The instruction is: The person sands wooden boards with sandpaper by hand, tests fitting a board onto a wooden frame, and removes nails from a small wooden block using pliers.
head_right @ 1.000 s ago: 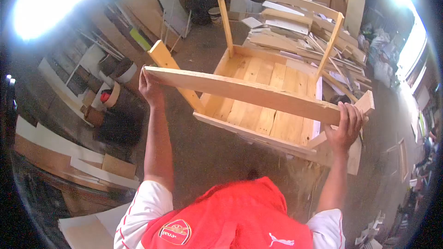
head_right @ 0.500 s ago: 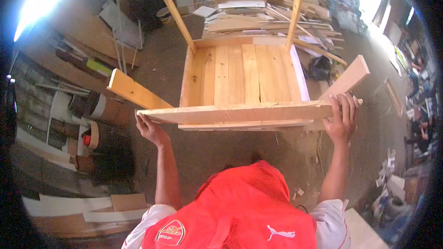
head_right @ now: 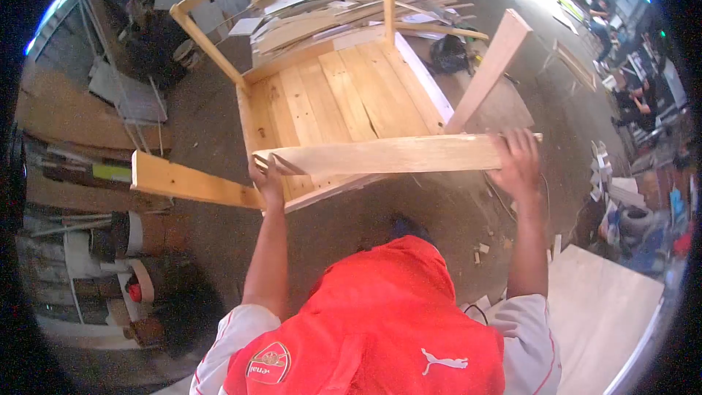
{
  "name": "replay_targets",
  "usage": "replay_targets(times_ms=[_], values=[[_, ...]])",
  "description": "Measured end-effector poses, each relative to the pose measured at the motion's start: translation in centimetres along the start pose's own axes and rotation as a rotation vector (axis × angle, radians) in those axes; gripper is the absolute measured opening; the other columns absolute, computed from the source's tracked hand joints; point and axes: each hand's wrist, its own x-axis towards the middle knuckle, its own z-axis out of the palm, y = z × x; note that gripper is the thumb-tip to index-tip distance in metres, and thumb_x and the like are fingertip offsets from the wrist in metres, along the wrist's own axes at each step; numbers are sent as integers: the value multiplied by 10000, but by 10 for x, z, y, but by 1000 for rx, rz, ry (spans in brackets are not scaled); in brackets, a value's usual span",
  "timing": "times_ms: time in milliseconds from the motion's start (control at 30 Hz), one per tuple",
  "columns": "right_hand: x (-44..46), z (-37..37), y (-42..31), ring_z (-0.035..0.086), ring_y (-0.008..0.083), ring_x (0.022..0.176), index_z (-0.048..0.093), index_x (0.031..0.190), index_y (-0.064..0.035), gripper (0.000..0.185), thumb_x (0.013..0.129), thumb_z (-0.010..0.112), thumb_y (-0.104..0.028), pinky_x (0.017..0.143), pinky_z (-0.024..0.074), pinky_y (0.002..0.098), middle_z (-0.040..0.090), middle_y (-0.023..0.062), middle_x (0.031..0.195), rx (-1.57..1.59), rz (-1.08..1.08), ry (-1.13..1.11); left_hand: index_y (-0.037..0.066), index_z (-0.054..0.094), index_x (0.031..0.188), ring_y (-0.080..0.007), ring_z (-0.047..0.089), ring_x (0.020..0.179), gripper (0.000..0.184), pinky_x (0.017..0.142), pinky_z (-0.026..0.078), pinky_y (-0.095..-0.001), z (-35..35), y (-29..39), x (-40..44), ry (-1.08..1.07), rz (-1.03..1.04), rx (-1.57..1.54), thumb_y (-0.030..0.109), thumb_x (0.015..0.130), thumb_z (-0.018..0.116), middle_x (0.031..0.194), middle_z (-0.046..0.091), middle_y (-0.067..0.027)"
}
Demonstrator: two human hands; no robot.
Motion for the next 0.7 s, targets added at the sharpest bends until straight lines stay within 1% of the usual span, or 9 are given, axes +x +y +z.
replay_targets(times_ms=[67, 133, 167, 200, 267, 367, 467, 567, 700], values=[[3, 10, -19, 550, 332, 1173, 596, 1295, -133, 755, 575, 823, -155, 1103, 391, 489, 593, 111, 1205, 99, 47, -71, -36, 475, 1400, -373, 563, 1219, 639, 1035, 450, -441, 14, -22, 31, 95, 232, 188, 323, 929, 716, 1335, 547, -254], [10, 30, -32, 557, 324, 1157, 600, 1286, -132, 746, 580, 834, -185, 1086, 400, 475, 597, 105, 1192, 123, 66, -73, -17, 526, 1338, -421, 553, 1204, 696, 1024, 453, -484, 23, -29, 56, 149, 211, 315, 457, 876, 741, 1299, 563, -268], [14, 40, -37, 560, 320, 1148, 602, 1282, -132, 743, 582, 839, -199, 1077, 404, 468, 599, 102, 1185, 135, 77, -75, 54, 541, 1330, -454, 532, 1171, 685, 988, 454, -523, 25, -17, 67, 133, 29, 408, 498, 853, 756, 1267, 554, -255], [20, 52, -42, 561, 317, 1156, 601, 1283, -133, 740, 586, 840, -208, 1078, 407, 466, 602, 102, 1187, 163, 82, -92, 97, 557, 1317, -445, 527, 1187, 711, 983, 456, -538, 29, -24, 78, 163, -3, 445, 572, 824, 749, 1267, 555, -245], [36, 71, -52, 563, 310, 1173, 599, 1284, -136, 736, 595, 842, -227, 1078, 412, 463, 607, 102, 1189, 224, 88, -117, 126, 563, 1311, -437, 508, 1219, 727, 994, 450, -546, 25, -22, 99, 119, -96, 529, 610, 803, 751, 1295, 546, -247], [66, 87, -69, 566, 315, 1178, 582, 1305, -137, 750, 605, 833, -239, 1056, 432, 461, 610, 110, 1197, 305, 111, -235, 129, 552, 1322, -441, 508, 1227, 747, 1028, 437, -540, 21, -40, 135, 110, -158, 642, 612, 790, 755, 1327, 544, -248], [89, 129, -74, 566, 324, 1185, 568, 1313, -136, 734, 629, 812, -237, 1045, 445, 474, 609, 127, 1205, 310, 47, -304, 112, 541, 1326, -435, 486, 1254, 756, 1042, 428, -538, 18, -42, 149, 166, -191, 753, 607, 793, 747, 1340, 534, -246], [113, 170, -78, 556, 323, 1190, 562, 1332, -136, 751, 621, 794, -206, 1068, 412, 505, 599, 122, 1225, 356, 4, -301, 92, 516, 1341, -427, 473, 1271, 780, 1038, 430, -536, 18, -39, 151, 220, -306, 860, 609, 800, 734, 1359, 521, -245], [147, 225, -76, 545, 367, 1224, 564, 1280, -103, 586, 710, 699, -132, 1104, 394, 497, 606, 165, 1208, 475, -66, -319, 92, 477, 1369, -424, 472, 1272, 804, 1029, 434, -546, 17, -46, 152, 263, -375, 950, 614, 810, 724, 1366, 513, -244]])
